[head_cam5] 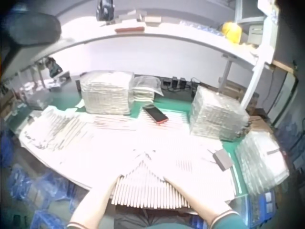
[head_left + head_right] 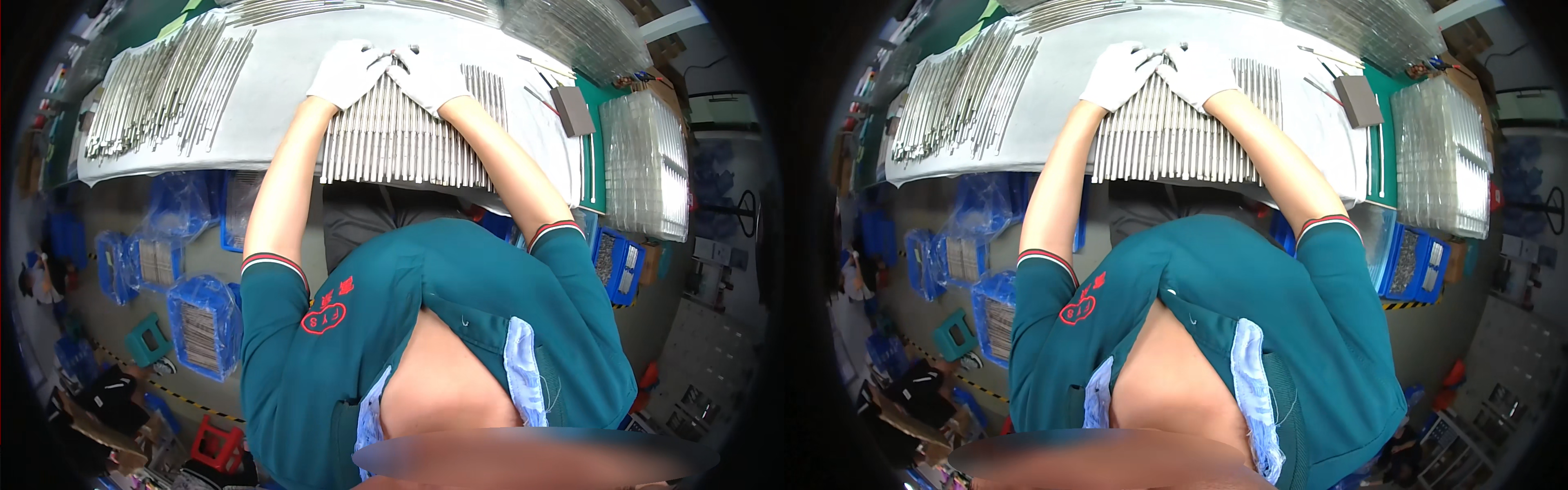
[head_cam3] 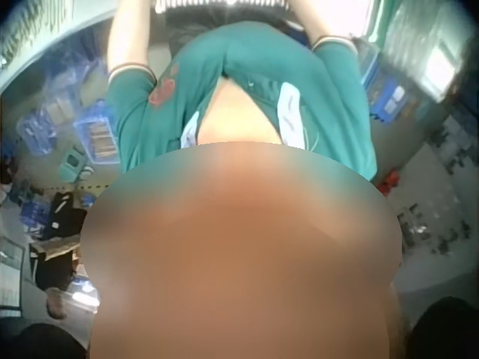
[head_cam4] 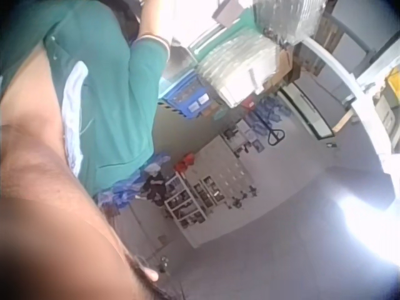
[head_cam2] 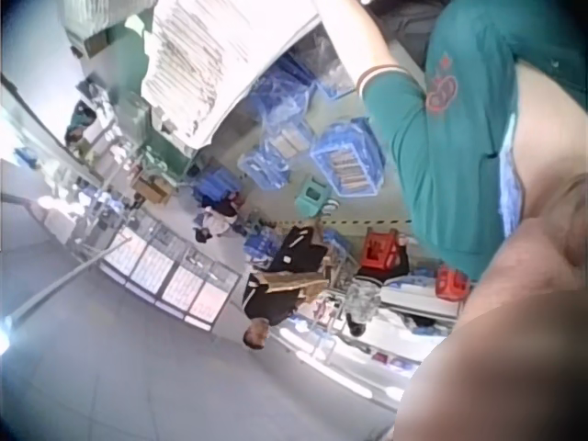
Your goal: Aligning and arranging thin metal rods on a production workbench using a handheld alignment block.
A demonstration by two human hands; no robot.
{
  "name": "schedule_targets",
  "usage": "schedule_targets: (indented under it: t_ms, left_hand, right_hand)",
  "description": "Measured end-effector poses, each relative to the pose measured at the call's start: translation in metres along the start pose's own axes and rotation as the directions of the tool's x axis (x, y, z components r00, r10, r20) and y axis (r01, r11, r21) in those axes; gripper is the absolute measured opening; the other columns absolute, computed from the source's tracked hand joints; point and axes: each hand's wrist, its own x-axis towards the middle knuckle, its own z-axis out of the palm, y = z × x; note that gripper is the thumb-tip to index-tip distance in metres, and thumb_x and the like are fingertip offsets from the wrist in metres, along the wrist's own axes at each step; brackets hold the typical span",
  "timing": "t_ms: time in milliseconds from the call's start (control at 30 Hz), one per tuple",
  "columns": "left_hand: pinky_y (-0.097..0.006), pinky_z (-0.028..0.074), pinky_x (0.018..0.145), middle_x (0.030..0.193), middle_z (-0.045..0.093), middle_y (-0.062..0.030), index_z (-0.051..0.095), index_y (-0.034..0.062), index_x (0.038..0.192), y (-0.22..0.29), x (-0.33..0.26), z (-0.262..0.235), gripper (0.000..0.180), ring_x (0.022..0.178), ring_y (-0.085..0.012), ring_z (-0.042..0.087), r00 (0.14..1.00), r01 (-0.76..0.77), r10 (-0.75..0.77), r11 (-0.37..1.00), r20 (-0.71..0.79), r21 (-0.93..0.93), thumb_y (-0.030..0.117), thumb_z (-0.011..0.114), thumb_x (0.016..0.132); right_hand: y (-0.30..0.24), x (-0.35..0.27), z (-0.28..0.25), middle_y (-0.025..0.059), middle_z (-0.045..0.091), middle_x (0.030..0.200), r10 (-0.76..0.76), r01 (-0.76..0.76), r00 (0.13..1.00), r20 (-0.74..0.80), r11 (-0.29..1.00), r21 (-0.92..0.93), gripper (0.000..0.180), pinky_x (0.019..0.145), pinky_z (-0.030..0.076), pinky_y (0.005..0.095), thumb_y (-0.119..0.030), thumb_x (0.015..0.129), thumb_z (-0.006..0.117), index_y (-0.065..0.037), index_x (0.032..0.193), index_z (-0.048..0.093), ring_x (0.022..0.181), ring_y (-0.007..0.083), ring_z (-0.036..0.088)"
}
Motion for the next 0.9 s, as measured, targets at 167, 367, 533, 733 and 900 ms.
schedule_targets:
  t_ms: [167, 367, 533, 733, 900]
  left_hand:
    - [-0.041, 0.050, 0.081, 0.093, 0.065, -0.0104, 0.070, 0.0118, 0.093, 0.021, -0.016, -0.007, 0.023, 0.092, -0.0280, 0.062, 0.994, 0.113, -0.113, 0.994, 0.001, -0.003, 0.030, 0.056, 0.092]
    - [-0.042, 0.048, 0.088, 0.106, 0.065, -0.0152, 0.068, 0.0055, 0.107, 0.030, -0.024, -0.032, 0.027, 0.098, -0.0332, 0.060, 0.990, 0.074, -0.067, 0.996, 0.122, -0.057, 0.026, 0.056, 0.093]
    - [-0.043, 0.038, 0.109, 0.138, 0.052, -0.0192, 0.057, 0.0122, 0.135, 0.031, -0.086, -0.098, 0.046, 0.126, -0.0361, 0.049, 0.958, 0.171, -0.136, 0.978, 0.254, -0.120, 0.027, 0.059, 0.091]
    - [-0.046, 0.044, 0.093, 0.132, 0.050, -0.0236, 0.054, 0.0124, 0.134, 0.051, -0.116, -0.097, 0.064, 0.108, -0.0386, 0.054, 0.981, -0.011, 0.018, 0.999, 0.192, -0.036, 0.027, 0.067, 0.073]
    - [-0.045, 0.044, 0.100, 0.120, 0.060, -0.0079, 0.059, 0.0152, 0.125, 0.064, -0.089, -0.052, 0.041, 0.113, -0.0295, 0.056, 0.945, -0.325, 0.324, 0.945, 0.045, 0.032, 0.022, 0.054, 0.084]
  right_hand:
    - [-0.011, -0.024, -0.004, 0.0169, 0.065, 0.114, -0.049, 0.048, 0.998, -0.026, 0.998, -0.041, 0.047, 0.092, 0.049, 0.0423, -0.046, 0.093, 0.051, -0.010, 0.119, 0.063, 0.106, 0.0323, 0.062]
    - [-0.018, -0.036, -0.026, 0.0170, 0.061, 0.120, -0.098, 0.094, 0.994, 0.048, 0.993, 0.075, 0.051, 0.098, 0.046, 0.0434, -0.044, 0.090, 0.055, -0.008, 0.127, 0.057, 0.112, 0.0342, 0.057]
    - [0.008, -0.091, -0.094, 0.0214, 0.038, 0.151, -0.232, 0.192, 0.897, 0.376, 0.971, 0.143, 0.087, 0.117, 0.027, 0.0427, -0.050, 0.075, 0.068, -0.010, 0.147, 0.042, 0.140, 0.0373, 0.035]
    - [-0.018, -0.142, -0.077, 0.0237, 0.044, 0.142, -0.269, 0.279, 0.923, 0.276, 0.960, 0.005, 0.078, 0.115, 0.024, 0.0519, -0.020, 0.068, 0.075, -0.006, 0.140, 0.047, 0.134, 0.0398, 0.039]
    - [-0.025, -0.142, -0.044, 0.0244, 0.039, 0.145, -0.236, 0.256, 0.957, 0.167, 0.960, -0.112, 0.068, 0.115, 0.022, 0.0525, -0.010, 0.075, 0.059, -0.002, 0.140, 0.042, 0.137, 0.0399, 0.035]
